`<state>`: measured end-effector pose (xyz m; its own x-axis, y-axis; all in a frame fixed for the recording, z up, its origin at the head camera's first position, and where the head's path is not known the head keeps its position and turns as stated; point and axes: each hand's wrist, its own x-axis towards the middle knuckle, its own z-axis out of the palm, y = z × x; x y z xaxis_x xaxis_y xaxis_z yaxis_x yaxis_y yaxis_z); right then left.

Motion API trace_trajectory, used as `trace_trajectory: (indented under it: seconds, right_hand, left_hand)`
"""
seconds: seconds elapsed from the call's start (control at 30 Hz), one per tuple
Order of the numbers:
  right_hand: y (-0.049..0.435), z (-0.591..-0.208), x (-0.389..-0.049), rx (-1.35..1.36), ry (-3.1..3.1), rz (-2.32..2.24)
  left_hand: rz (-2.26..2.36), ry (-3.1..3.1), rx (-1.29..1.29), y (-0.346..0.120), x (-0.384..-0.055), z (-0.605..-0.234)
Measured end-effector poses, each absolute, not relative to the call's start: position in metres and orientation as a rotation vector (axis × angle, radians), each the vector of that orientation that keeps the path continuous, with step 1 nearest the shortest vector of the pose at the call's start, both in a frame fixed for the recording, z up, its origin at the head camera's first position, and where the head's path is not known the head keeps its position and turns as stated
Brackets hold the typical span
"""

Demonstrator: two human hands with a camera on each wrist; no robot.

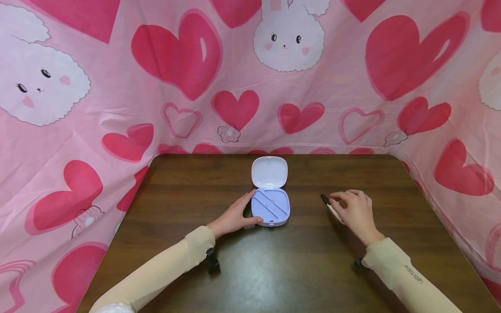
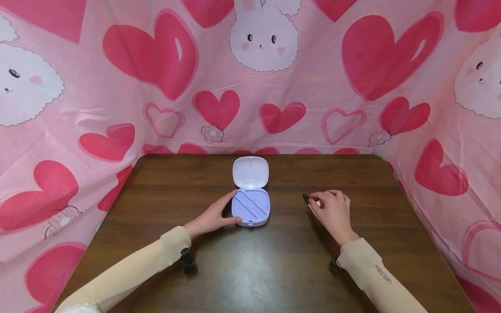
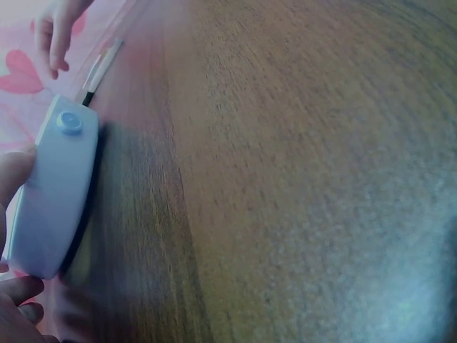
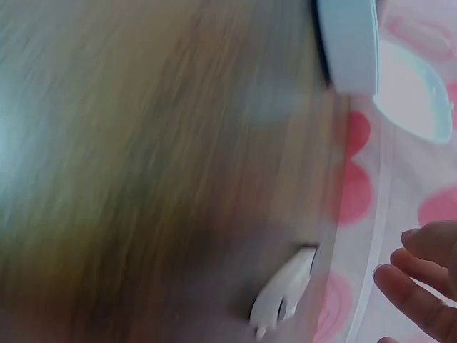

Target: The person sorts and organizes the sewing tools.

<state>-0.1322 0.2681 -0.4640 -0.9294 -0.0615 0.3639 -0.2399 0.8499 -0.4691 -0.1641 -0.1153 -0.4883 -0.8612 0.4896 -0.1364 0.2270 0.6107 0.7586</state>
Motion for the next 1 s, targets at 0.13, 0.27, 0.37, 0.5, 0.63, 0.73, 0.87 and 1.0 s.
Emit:
trace_trajectory:
  seconds: [0.13, 0.27, 0.37, 0.5, 0.63, 0.73, 0.87, 1.0]
  right_hand:
    - [0.284, -0.466, -0.133, 0.184, -2.683, 0.736]
    - [0.300, -0.468, -0.134, 0.138, -2.671, 0.734]
    - [0.313, -0.470, -0.135, 0.106, -2.664, 0.732]
    - [0.328, -0.473, -0.136, 0.063, -2.687, 0.720]
    - [0.340, -0.473, -0.136, 0.011, -2.739, 0.703]
    - [0.347, -0.472, -0.136, -0.022, -2.780, 0.680]
    - [0.354, -0.474, -0.137, -0.046, -2.815, 0.661]
    - [0.360, -0.477, -0.138, -0.057, -2.836, 0.662]
  left_hand:
    - [1.110, 2.509, 0.575, -0.115, -0.164, -0.488]
    - [1.106, 2.509, 0.569, -0.115, -0.165, -0.488]
    - [1.104, 2.510, 0.569, -0.115, -0.165, -0.489]
    - [1.101, 2.508, 0.568, -0.115, -0.164, -0.489]
    - [1.103, 2.508, 0.571, -0.115, -0.164, -0.489]
    - [1.101, 2.513, 0.578, -0.114, -0.164, -0.489]
    - [1.101, 2.509, 0.573, -0.114, -0.164, -0.487]
    - [1.106, 2.506, 0.570, -0.114, -0.163, -0.486]
